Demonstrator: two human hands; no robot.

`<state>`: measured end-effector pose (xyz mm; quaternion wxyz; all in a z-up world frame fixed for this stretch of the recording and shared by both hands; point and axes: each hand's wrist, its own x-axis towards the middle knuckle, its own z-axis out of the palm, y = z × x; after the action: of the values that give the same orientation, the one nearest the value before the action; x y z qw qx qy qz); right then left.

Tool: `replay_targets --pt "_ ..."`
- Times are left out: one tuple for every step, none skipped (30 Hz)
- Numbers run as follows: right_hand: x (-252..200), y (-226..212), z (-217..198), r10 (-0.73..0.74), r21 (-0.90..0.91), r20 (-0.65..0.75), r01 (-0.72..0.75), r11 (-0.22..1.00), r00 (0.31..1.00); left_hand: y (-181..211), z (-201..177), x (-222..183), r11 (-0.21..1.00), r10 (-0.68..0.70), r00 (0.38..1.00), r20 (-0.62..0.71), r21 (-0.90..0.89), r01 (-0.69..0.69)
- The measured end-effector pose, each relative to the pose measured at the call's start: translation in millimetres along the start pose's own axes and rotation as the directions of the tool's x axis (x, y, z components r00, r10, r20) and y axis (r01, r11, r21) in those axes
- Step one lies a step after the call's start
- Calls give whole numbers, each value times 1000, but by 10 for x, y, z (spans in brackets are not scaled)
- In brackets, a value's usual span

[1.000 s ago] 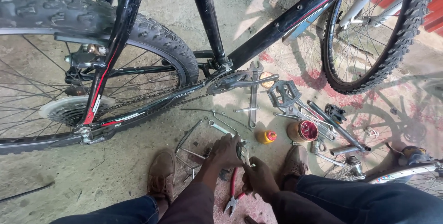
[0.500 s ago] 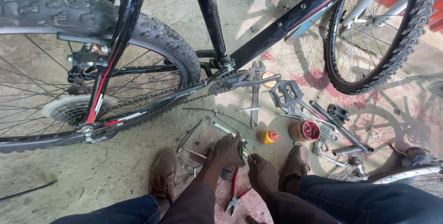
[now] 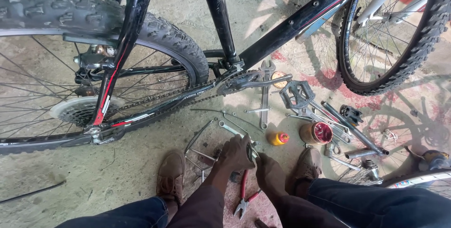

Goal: The person is performing maintenance on a bicycle, specifically focusing on the pedal and crankset area using various hand tools.

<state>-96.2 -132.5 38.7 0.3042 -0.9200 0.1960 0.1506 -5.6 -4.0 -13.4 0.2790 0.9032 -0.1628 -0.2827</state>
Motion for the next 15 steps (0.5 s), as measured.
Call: replay_targets --pt "1 2 8 1 -1 3 -1 1000 1000 -8 -7 -3 1000 -2 1000 2 -1 2" --pt "6 4 14 -3 31 14 2 1000 1000 -15 -16 -1 1000 13 1000 11 22 -13" --pt "11 6 20 -7 62 25 5 998 1000 -21 -26 -1 999 27 999 21 44 -28" --pt "50 76 58 -7 64 26 6 998 1000 -9 -53 -7 999 25 999 22 45 -26" --pt "89 144 95 -65 104 32 61 993 997 6 -81 -13 999 10 996 85 39 -14" --pt "140 201 135 -123 146 33 117 982 992 15 -123 -10 999 -3 989 146 35 -2" --pt "226 219 161 -125 150 32 119 982 992 -13 -116 -3 999 -4 990 144 39 -1" --pt "294 249 184 -214 158 6 210 965 977 -33 -93 -8 999 18 991 130 35 -23" --pt "364 279 208 -300 164 -22 299 940 954 -55 -70 -12 999 40 992 116 31 -44" --pt "461 293 235 -302 166 -24 302 939 953 -101 -66 -14 998 40 993 113 34 -44" --pt "560 307 263 -355 90 -14 355 931 935 -150 -63 -14 998 67 995 78 -25 -66" --pt "640 341 280 -404 12 5 404 915 915 -182 -36 -29 992 92 995 44 -86 -88" --pt "722 402 334 -405 11 8 405 914 914 -184 -27 -10 992 90 995 44 -88 -86" --pt "796 457 399 -440 29 0 440 898 898 -195 -21 1 993 94 994 51 -80 -90" --pt "870 514 463 -474 45 -9 474 879 880 -204 -13 13 993 97 994 58 -72 -93"
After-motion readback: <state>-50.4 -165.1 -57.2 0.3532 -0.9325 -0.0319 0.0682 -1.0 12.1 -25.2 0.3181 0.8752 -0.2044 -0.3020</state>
